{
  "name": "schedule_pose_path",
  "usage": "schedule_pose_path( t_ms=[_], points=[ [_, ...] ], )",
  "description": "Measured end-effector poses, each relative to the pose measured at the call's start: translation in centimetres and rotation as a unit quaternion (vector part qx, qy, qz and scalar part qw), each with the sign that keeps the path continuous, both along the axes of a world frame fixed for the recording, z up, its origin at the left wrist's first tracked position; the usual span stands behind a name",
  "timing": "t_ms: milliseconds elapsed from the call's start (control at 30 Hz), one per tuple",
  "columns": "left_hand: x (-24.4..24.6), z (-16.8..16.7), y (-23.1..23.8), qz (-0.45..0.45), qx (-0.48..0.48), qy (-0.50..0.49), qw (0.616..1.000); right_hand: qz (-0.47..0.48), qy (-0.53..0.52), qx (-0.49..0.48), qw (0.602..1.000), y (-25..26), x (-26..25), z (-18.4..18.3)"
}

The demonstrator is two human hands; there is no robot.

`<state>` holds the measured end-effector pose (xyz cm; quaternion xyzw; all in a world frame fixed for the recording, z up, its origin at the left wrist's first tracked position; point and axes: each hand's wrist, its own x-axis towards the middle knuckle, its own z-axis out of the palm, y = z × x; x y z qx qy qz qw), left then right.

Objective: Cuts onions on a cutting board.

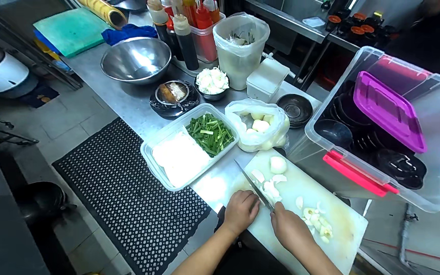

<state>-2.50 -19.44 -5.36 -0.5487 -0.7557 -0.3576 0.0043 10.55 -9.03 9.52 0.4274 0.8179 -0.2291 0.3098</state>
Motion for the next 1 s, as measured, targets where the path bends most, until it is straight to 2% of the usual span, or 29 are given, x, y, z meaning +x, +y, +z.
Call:
schedule_pose_path(
  t_ms=[100, 200, 300, 400, 533, 667, 833, 1000],
  points=[
    [-0.1, 0.1, -0.1, -0.018, 0.005, -0.020, 1.000, -0.006, 0.020, -0.011, 1.000, 0.2, 1.7, 1.5],
    [-0.2, 1.5, -1.1, -0.038, 0.064, -0.062, 0.995, -0.036, 0.088, -0.002, 0.995, -0.1, 3.9, 2.2],
    [0.6, 5.7, -1.7, -0.085, 0.133, -0.016, 0.987, -0.073, 0.172, 0.035, 0.982, -0.8, 5.9, 2.0],
    [1.8, 8.8, -0.8, -0.174, 0.082, 0.052, 0.980, -0.061, 0.218, 0.130, 0.965, -1.9, 6.8, 1.1],
    [2.1, 6.6, 1.0, -0.257, -0.006, 0.081, 0.963, -0.031, 0.210, 0.216, 0.953, -3.2, 6.3, 0.9],
    [1.2, 5.1, 1.7, -0.268, -0.015, 0.092, 0.959, -0.030, 0.199, 0.266, 0.943, -4.4, 6.8, 0.9],
    [-0.5, 2.5, 2.1, -0.255, -0.040, 0.109, 0.960, -0.052, 0.196, 0.317, 0.927, -6.6, 10.0, 0.2],
    [-1.0, 2.1, 2.4, -0.255, -0.086, 0.117, 0.956, -0.124, 0.174, 0.286, 0.934, -10.6, 15.7, 4.8]
  ],
)
